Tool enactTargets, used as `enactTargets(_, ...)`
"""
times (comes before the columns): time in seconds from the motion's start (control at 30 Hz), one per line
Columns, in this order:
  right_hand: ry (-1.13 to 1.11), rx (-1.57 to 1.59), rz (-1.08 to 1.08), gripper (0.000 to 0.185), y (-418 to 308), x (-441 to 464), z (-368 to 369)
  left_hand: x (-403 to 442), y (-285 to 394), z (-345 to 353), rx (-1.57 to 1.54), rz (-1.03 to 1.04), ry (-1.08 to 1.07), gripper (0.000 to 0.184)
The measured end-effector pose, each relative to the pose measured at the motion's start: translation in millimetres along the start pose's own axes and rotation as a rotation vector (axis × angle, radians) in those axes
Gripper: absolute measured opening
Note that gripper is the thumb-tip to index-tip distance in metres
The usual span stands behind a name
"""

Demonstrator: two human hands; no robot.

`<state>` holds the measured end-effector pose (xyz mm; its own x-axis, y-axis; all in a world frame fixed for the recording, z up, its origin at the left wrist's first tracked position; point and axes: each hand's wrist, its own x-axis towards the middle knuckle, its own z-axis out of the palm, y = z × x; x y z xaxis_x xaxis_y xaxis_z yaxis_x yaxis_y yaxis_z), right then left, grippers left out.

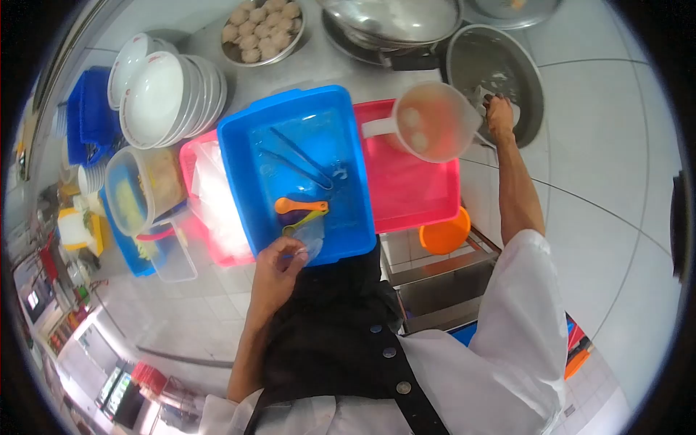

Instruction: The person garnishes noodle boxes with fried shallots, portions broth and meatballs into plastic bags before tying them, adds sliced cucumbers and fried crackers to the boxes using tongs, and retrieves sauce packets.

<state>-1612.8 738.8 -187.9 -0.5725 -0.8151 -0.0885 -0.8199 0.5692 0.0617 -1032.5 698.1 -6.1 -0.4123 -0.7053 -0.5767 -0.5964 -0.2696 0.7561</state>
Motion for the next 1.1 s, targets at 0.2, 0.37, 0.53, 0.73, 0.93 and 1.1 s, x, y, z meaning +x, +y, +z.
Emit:
enactTargets(0.2, 0.087, 0.464, -0.165, 0.026, -12.1, 14.6, 50.6, -5.0, 8.5, -7.6, -0.286, -0.114, -0.081, 0.009)
enactTargets(0.37, 0.242, 0.638, 0.156, 0.024, 16.1, -34.1, -23.6, 1.1, 7.8, -5.3, -0.410, -0.146, -0.067, 0.011)
enactTargets(0.53, 0.491, 0.817, 0.194, 0.023, -2.2, -140.6, -182.6, 11.4, 9.6, 0.5, -0.388, 0.020, -0.059, 0.014)
enactTargets(0.73, 0.534, 0.838, 0.173, 0.023, -92.0, -251.1, -277.4, 17.9, 2.4, 11.5, -0.560, 0.035, -0.189, 0.015)
enactTargets(0.93, 0.190, 1.048, 0.083, 0.016, -182.1, -318.3, -256.9, 4.3, -3.4, 20.2, -0.628, 0.097, -0.231, 0.017)
enactTargets(1.1, 0.027, 0.846, -0.108, 0.019, -218.1, -341.3, -249.7, -5.4, -8.0, 17.9, -0.606, 0.084, -0.277, 0.026)
